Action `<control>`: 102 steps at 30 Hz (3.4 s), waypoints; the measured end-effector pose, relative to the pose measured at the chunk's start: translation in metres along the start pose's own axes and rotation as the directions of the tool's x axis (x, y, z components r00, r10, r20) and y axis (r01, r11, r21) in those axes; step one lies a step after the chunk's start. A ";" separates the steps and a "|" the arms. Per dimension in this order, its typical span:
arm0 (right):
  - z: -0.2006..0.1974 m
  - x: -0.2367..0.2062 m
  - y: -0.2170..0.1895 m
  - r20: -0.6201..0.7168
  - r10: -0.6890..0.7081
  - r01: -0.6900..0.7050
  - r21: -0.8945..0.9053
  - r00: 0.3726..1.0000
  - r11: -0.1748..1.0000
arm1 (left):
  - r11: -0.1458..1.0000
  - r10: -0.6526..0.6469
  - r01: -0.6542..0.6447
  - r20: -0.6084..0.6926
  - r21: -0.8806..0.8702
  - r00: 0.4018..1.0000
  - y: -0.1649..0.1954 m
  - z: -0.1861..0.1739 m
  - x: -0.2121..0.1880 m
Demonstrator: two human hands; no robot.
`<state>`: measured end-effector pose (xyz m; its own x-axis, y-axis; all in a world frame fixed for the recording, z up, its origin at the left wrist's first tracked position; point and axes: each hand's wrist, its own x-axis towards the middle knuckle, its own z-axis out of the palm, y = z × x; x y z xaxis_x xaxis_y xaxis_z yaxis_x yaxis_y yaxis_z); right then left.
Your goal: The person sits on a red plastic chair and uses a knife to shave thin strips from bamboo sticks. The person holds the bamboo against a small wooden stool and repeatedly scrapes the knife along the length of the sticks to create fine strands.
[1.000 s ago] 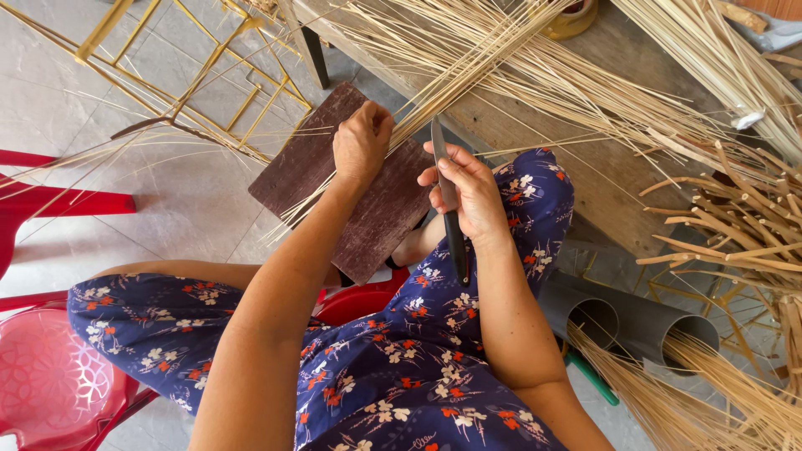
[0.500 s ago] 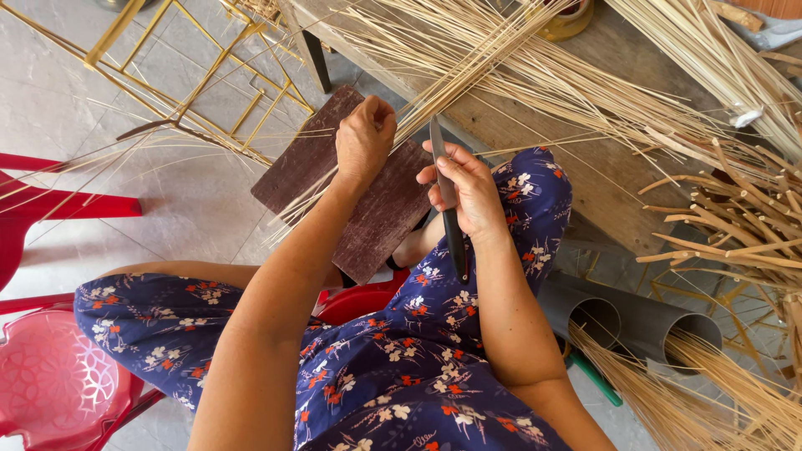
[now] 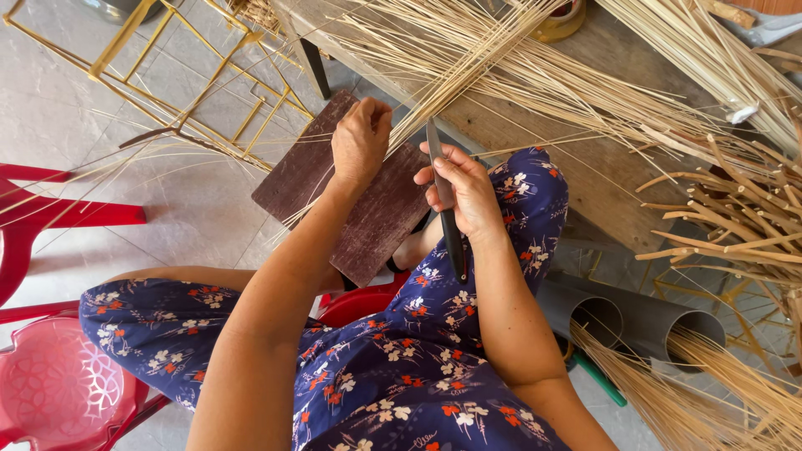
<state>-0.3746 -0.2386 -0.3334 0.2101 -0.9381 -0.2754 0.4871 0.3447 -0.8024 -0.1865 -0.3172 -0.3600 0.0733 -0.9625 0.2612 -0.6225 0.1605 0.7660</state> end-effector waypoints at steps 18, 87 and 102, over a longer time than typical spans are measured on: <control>0.000 -0.007 0.001 0.013 -0.032 0.032 -0.061 0.999 0.998 | 0.938 -0.065 0.085 0.069 -0.337 0.996 0.089 -0.170 -0.061; 0.126 -0.106 0.011 0.315 -0.011 0.153 -0.427 0.949 0.891 | 0.979 0.088 -0.062 0.129 -0.195 0.988 0.053 -0.250 -0.193; 0.133 -0.134 0.002 0.373 0.059 0.125 -0.451 0.926 0.884 | 0.946 -0.074 0.132 0.199 -0.297 0.977 0.082 -0.247 -0.195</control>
<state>-0.2887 -0.1079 -0.2277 0.5396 -0.8353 -0.1052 0.0745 0.1719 -0.9823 -0.0596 -0.0625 -0.2026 -0.0370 -0.9959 0.0821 -0.3474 0.0899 0.9334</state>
